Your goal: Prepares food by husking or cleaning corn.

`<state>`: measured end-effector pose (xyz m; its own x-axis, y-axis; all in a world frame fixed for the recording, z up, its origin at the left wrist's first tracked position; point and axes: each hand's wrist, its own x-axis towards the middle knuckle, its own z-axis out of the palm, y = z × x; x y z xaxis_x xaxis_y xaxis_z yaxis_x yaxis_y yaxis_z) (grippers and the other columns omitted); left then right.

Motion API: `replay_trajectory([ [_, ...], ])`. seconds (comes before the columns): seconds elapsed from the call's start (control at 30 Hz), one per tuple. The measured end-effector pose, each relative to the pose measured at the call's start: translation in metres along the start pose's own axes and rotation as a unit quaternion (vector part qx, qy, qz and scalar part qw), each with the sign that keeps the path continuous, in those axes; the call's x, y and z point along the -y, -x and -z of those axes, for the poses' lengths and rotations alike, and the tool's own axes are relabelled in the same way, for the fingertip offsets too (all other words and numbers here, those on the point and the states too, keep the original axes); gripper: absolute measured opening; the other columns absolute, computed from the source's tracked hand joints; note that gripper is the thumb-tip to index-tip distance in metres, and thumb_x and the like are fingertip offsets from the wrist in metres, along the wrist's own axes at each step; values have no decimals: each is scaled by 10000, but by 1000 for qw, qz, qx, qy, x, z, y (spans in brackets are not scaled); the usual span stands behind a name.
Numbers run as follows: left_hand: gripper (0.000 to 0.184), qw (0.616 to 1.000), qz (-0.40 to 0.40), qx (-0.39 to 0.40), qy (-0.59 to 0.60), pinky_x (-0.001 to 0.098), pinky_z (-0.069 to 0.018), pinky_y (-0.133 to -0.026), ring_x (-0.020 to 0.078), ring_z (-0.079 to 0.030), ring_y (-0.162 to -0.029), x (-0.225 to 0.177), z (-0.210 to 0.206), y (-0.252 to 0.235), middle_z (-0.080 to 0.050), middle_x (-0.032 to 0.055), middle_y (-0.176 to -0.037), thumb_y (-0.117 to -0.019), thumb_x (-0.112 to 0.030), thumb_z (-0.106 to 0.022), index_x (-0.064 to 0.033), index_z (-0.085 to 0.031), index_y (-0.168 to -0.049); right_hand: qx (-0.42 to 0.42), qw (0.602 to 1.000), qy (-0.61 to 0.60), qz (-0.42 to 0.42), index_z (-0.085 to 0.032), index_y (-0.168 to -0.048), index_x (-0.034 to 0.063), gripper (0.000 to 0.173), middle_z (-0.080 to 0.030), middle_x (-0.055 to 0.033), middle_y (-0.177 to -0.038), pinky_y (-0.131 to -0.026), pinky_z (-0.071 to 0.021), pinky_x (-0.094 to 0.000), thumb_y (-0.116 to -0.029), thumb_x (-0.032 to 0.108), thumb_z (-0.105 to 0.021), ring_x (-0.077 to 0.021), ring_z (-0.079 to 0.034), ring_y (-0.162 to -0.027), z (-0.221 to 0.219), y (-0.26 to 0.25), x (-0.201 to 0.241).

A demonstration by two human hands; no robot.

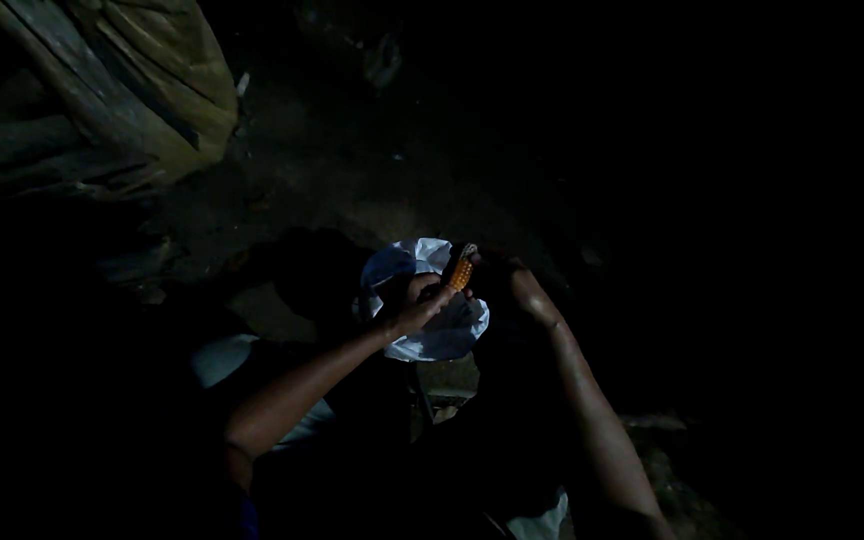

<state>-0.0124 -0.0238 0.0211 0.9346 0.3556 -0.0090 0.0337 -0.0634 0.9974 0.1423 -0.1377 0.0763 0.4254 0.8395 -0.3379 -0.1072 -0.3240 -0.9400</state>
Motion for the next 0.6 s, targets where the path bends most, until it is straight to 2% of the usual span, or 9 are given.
replay_trajectory([
  [0.13, 295, 998, 4, 18, -65, 343, -537, -749, 169, -635, -760, 4, 4, -4, -669, 146, -874, -1065, -155, -492, 79, -664, -1012, 0, 1000, 27, 6, -568, -1231, 34, 250, -661, 0, -830, -591, -567, -229, -1099, 130, -379, -62, -630, -645, -3, -2, -3],
  [0.2, 306, 996, 17, 29, -84, 382, -537, -768, 205, -634, -782, 7, 4, -5, -655, 160, -889, -1072, -162, -467, 80, -652, -1046, -10, 998, 59, 9, -544, -1227, 24, 215, -645, -5, -827, -593, -567, -235, -1098, 134, -412, -65, -624, -643, -5, -2, -4],
  [0.33, 286, 988, 92, 33, -119, 491, -528, -860, 307, -644, -922, 0, -2, 3, -648, 219, -1023, -1074, -150, -461, 75, -636, -1102, -25, 985, 172, 3, -523, -1341, 58, 283, -650, -68, -963, -640, -566, -287, -1087, 174, -474, -99, -625, -709, -14, 5, -12],
  [0.43, 304, 982, 148, 35, -110, 487, -529, -879, 312, -650, -928, 5, -7, 5, -653, 233, -1021, -1074, -156, -461, 86, -639, -1117, -29, 970, 241, 3, -507, -1331, 8, 309, -654, -139, -977, -667, -583, -374, -1058, 144, -550, -184, -653, -744, -17, -4, -24],
  [0.53, 298, 978, 176, 24, -113, 486, -529, -876, 311, -654, -925, 11, -10, 4, -657, 236, -1020, -1069, -154, -473, 84, -636, -1141, -34, 948, 317, 1, -514, -1310, -10, 287, -649, -189, -1000, -762, -555, -458, -1051, 108, -554, -261, -652, -844, -31, 4, -14],
  [0.57, 293, 977, 180, 24, -115, 489, -533, -884, 313, -662, -938, 13, -10, 4, -661, 239, -1040, -1066, -151, -484, 82, -639, -1153, -34, 944, 327, -3, -511, -1321, -8, 298, -655, -203, -1000, -770, -556, -480, -1050, 106, -557, -283, -661, -853, -33, 5, -13],
  [0.6, 293, 976, 183, 28, -110, 488, -536, -888, 310, -666, -944, 15, -10, 3, -663, 239, -1053, -1065, -152, -487, 80, -639, -1160, -27, 946, 324, -11, -505, -1334, 0, 308, -655, -194, -984, -744, -560, -464, -1051, 111, -556, -268, -659, -820, -31, 3, -14],
])
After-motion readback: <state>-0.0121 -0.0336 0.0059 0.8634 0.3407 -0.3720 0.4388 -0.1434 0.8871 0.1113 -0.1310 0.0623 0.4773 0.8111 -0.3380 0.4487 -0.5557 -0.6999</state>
